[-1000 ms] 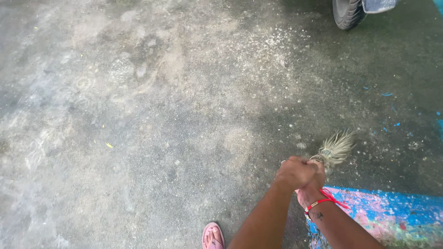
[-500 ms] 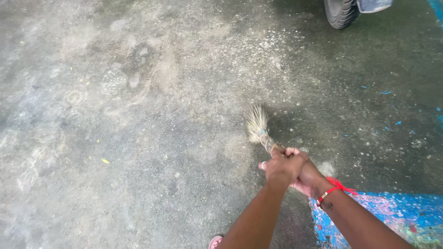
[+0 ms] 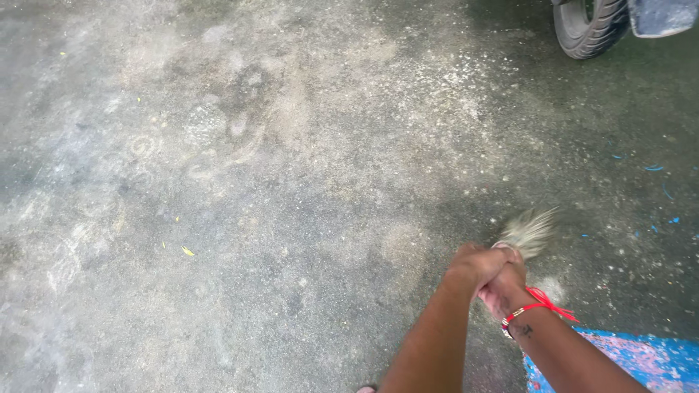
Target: The person sweeps a concrete courtyard by hand using a short-handled grass broom, moving across the floor near a motorcycle.
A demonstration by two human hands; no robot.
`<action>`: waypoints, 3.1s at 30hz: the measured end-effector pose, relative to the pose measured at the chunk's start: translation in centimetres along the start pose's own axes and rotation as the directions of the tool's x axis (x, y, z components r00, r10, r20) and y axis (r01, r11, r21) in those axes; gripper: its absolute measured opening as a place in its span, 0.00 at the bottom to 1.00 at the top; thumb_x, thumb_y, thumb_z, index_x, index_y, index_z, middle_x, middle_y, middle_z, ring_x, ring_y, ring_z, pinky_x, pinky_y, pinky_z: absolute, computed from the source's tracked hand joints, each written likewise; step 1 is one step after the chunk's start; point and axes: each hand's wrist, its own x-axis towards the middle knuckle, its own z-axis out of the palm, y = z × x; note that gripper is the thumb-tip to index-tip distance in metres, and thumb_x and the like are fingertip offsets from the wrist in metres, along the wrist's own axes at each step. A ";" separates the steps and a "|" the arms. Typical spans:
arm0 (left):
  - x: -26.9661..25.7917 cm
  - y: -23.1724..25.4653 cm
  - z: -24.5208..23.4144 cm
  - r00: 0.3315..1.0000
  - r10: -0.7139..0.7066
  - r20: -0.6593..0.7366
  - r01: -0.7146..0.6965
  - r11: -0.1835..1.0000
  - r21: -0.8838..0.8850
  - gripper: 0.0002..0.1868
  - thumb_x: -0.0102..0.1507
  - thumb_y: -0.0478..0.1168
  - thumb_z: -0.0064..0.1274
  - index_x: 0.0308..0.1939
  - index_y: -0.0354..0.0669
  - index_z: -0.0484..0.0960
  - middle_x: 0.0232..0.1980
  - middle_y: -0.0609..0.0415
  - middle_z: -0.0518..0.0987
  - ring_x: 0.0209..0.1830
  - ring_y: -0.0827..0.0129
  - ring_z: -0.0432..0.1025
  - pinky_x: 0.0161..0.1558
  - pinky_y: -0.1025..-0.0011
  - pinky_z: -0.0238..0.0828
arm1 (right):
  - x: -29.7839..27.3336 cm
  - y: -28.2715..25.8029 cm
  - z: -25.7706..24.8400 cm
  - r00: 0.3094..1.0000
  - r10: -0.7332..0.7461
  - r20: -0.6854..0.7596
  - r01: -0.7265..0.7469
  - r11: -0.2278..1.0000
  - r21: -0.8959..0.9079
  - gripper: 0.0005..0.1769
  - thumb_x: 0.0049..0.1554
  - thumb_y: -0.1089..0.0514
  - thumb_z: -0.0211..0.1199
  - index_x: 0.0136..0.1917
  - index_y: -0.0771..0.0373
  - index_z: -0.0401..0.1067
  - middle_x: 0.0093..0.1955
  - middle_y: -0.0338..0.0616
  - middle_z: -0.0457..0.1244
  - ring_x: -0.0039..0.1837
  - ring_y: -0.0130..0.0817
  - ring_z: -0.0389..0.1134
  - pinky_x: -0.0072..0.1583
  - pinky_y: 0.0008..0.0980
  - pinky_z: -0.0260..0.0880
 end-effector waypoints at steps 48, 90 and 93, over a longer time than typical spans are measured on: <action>-8.1 2.9 -16.1 0.971 0.212 -0.109 -0.199 0.972 0.122 0.44 0.59 0.56 0.55 0.78 0.52 0.59 0.68 0.44 0.74 0.67 0.58 0.68 0.69 0.61 0.61 | -4.2 1.7 14.0 0.820 -0.317 0.478 0.503 0.796 -0.336 0.13 0.60 0.71 0.51 0.53 0.54 0.63 0.50 0.38 0.64 0.48 0.29 0.66 0.41 0.32 0.71; 3.7 10.6 -12.6 0.958 0.106 -0.267 -0.061 0.984 0.169 0.36 0.67 0.60 0.51 0.65 0.31 0.76 0.48 0.40 0.81 0.35 0.62 0.76 0.36 0.67 0.69 | 3.0 -6.6 16.4 0.934 0.127 0.334 0.024 0.911 -0.412 0.08 0.60 0.65 0.56 0.53 0.63 0.62 0.46 0.49 0.66 0.40 0.35 0.71 0.36 0.33 0.75; 1.7 9.2 -12.9 0.969 -0.007 -0.246 0.012 1.000 0.020 0.36 0.67 0.56 0.50 0.69 0.31 0.65 0.43 0.36 0.83 0.27 0.63 0.76 0.28 0.66 0.73 | 2.3 -6.4 15.9 0.857 0.197 0.477 0.135 0.807 -0.575 0.06 0.60 0.67 0.53 0.52 0.64 0.63 0.42 0.53 0.65 0.37 0.40 0.68 0.35 0.37 0.75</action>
